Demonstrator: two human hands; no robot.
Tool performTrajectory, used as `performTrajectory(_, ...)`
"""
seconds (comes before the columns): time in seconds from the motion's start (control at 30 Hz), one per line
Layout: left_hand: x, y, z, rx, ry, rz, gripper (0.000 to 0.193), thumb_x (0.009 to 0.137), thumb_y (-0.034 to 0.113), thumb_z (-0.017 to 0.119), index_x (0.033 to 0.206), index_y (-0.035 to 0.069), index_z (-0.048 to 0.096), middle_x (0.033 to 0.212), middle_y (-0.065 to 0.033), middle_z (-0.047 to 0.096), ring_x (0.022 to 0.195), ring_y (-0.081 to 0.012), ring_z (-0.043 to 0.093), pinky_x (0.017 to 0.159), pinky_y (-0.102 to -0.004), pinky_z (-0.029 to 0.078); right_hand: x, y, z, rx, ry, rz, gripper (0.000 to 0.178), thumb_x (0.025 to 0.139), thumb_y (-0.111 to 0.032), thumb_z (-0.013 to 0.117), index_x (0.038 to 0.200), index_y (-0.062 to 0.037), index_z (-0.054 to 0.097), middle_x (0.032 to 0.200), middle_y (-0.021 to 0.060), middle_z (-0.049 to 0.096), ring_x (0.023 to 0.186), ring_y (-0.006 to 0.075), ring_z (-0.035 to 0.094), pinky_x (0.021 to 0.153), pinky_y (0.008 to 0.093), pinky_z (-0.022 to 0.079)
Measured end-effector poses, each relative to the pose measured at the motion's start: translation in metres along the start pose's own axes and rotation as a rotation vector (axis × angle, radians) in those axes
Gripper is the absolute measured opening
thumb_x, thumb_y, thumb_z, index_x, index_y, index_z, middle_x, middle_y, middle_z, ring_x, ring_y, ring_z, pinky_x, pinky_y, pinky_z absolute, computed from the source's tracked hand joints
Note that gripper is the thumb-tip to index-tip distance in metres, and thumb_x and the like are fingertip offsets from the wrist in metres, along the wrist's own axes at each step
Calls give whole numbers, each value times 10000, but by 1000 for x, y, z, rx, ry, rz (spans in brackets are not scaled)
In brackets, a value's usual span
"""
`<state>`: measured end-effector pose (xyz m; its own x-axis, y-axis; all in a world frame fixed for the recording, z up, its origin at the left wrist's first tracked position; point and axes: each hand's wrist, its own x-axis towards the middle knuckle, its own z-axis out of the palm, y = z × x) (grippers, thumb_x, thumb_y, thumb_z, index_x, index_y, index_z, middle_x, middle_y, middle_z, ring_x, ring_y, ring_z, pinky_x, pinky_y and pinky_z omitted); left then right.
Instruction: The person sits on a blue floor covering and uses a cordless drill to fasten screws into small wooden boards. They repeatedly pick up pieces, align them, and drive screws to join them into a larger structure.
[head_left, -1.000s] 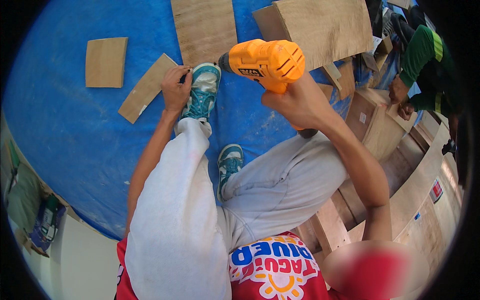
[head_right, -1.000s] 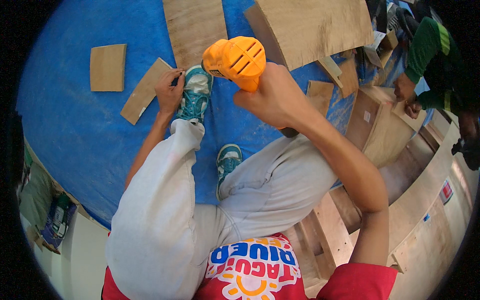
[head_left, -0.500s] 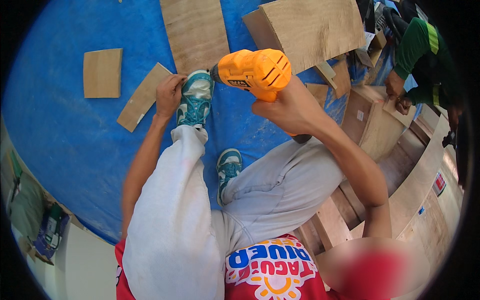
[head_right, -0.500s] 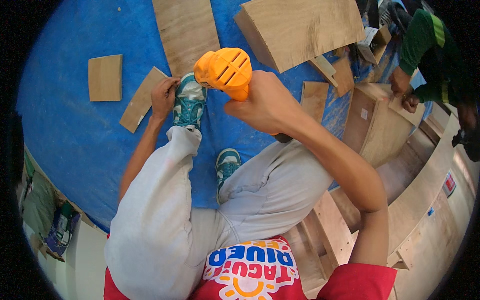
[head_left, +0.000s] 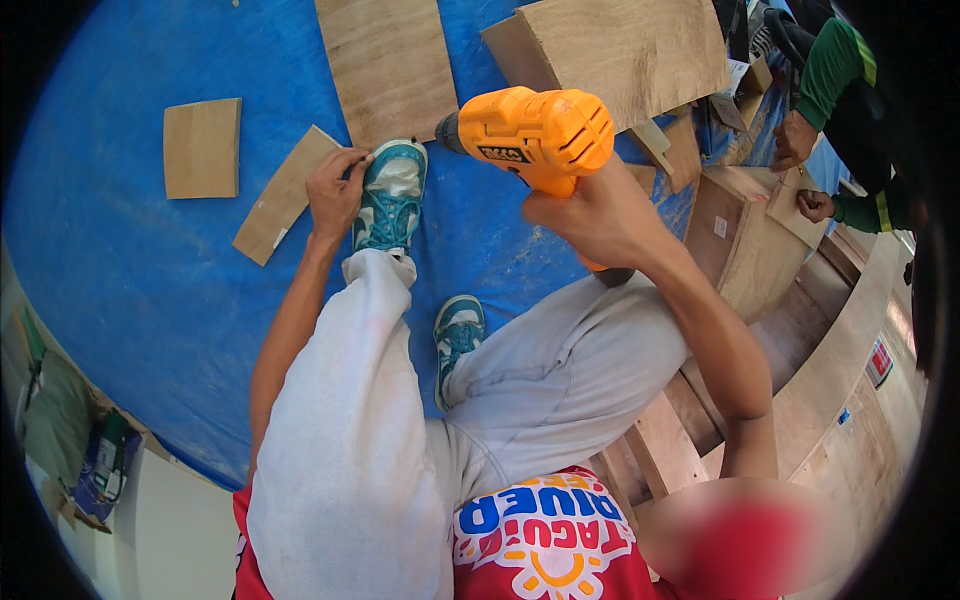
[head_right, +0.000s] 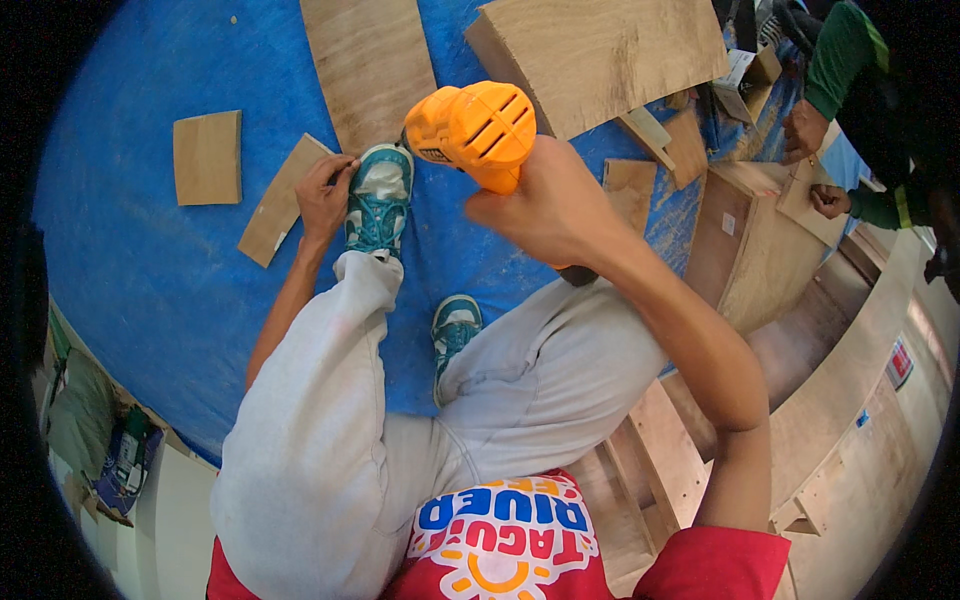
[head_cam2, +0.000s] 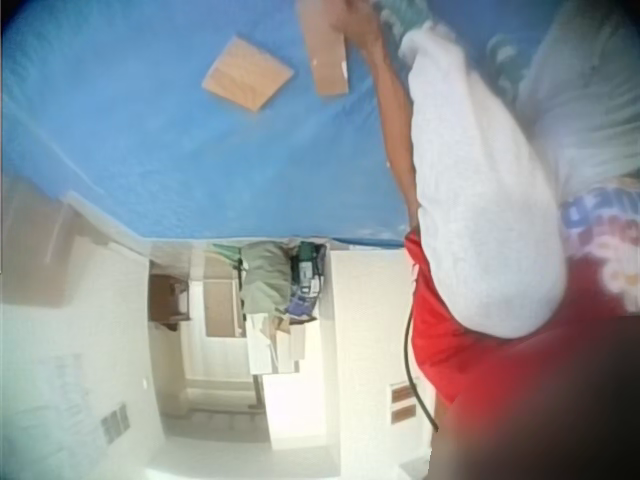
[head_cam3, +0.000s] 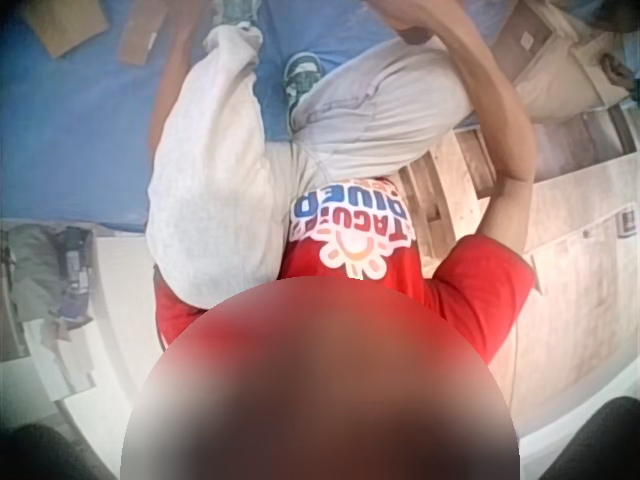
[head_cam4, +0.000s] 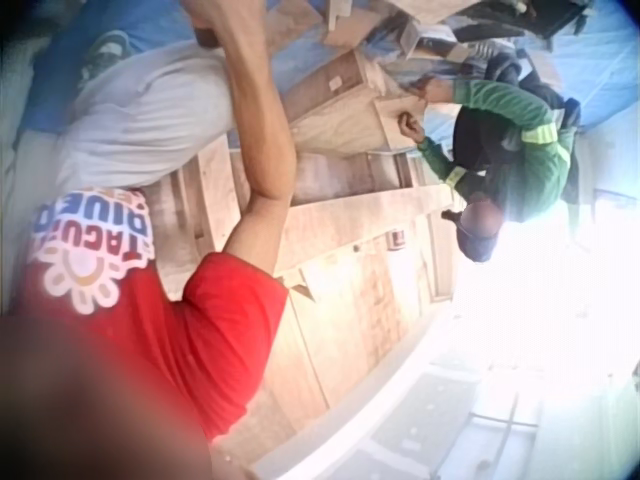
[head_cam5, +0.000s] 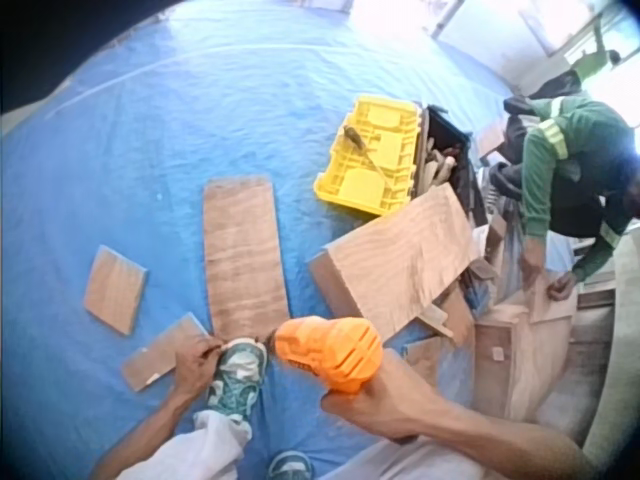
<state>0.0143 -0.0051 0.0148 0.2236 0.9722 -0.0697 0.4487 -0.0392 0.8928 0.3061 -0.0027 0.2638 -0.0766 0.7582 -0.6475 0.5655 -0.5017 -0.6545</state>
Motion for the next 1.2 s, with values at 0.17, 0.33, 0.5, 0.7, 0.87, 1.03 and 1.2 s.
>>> performTrajectory(0.17,-3,1,7,-84,93,-33,68,868,15,739,920,-27,754,917,-137,758,829,-262,728,753,-341,558,5,2,2,-49,20,-24,290,787,-140,708,1052,-23,695,765,143,698,672,261,675,640,369,529)
performTrajectory(0.33,0,-3,3,-44,-28,-47,99,872,13,742,962,-24,756,951,-136,772,866,-225,735,783,-330,564,4,1,2,-67,-13,13,241,795,-146,701,994,-11,686,754,144,694,662,261,670,629,375,526)
performTrajectory(0.5,8,-10,-5,-156,-118,-163,120,881,-7,724,995,-19,759,965,-132,773,874,-208,734,794,-330,564,5,-2,2,-72,-21,41,233,794,-149,703,977,-6,684,738,144,686,645,259,662,622,375,523)
performTrajectory(0.7,9,-16,-7,-164,-156,-14,142,891,-57,671,1000,-18,753,960,-129,768,870,-228,727,788,-334,557,7,2,3,-42,4,-35,240,788,-143,708,978,3,682,710,141,674,617,252,654,602,367,519)
performTrajectory(0.87,4,-14,-6,-109,-134,-46,124,880,-53,672,974,-18,744,966,-136,765,884,-259,726,794,-342,555,7,5,3,-53,8,-22,237,786,-140,706,979,-4,684,704,137,669,608,237,647,598,365,518)
performTrajectory(1.03,1,-10,0,32,-35,74,98,877,-9,699,961,0,749,928,-137,757,851,-289,716,760,-358,545,2,2,0,-40,21,12,271,781,-131,712,1022,-10,677,728,124,677,618,227,649,605,360,517)
performTrajectory(1.2,-1,-8,4,-7,44,92,70,885,30,724,949,10,745,869,-132,740,778,-259,699,701,-353,526,-5,1,-7,16,69,4,354,788,-116,725,1126,-27,670,833,113,698,708,205,667,662,336,526)
